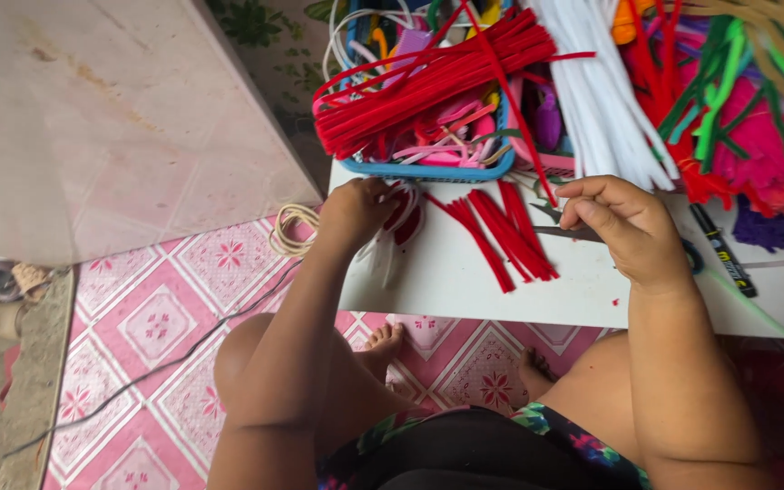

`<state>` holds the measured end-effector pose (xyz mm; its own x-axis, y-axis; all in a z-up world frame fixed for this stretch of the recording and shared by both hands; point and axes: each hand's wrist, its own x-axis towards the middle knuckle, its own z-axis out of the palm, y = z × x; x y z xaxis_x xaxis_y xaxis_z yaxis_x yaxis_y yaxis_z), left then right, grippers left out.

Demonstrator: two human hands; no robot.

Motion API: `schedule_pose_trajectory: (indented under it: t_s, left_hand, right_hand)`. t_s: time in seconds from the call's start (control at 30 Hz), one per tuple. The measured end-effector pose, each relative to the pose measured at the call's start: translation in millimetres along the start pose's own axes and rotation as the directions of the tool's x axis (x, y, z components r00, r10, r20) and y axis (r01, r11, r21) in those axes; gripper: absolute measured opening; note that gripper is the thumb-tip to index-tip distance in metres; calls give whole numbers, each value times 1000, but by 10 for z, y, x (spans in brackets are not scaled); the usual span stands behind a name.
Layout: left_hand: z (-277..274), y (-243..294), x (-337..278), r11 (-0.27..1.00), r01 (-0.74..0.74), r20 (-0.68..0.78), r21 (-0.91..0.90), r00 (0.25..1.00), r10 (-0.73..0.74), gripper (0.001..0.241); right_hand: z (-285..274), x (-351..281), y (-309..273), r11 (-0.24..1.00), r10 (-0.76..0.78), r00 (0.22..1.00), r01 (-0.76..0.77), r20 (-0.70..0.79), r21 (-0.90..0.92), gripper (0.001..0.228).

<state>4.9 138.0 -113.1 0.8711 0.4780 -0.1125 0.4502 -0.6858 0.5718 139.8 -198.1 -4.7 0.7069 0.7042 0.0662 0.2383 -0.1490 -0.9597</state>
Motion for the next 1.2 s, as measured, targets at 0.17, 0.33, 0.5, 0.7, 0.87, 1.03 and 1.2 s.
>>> schedule_pose_trajectory:
  t_s: [0.17,0.33,0.5,0.7,0.87,1.03,1.2]
  left_hand:
    - [-248,225,-109,980,187,98,70,976,-193,46]
    - [-624,589,-367,965,105,224,239,962,-160,42]
    - [-638,746,-43,863,-505,-278,-26,832,479,14]
    - [20,1356,929,482,-666,-327,569,354,876,12]
    - [280,1649,846,357,-749,-132,558,344,930,14]
    - [40,1678,877,361,-765,-69,533,387,920,15]
    - [-802,1743,178,523,-851,-236,-51,519,821,29]
  right_hand:
    - [-318,110,19,847,-326,924,193,-198,-495,15]
    - [-529,357,364,536,-532,841,245,-98,-808,22]
    - [-189,447,395,499,-622,781,340,-56,-797,12]
    - [380,440,554,316,-350,936,81,-36,-945,64]
    - [310,527,706,421,-286,953,26,-106,-907,38]
    - [42,382,336,627,-323,941,133,-101,-767,18]
    - [-318,151,72,946,-282,956,262,-85,-191,16]
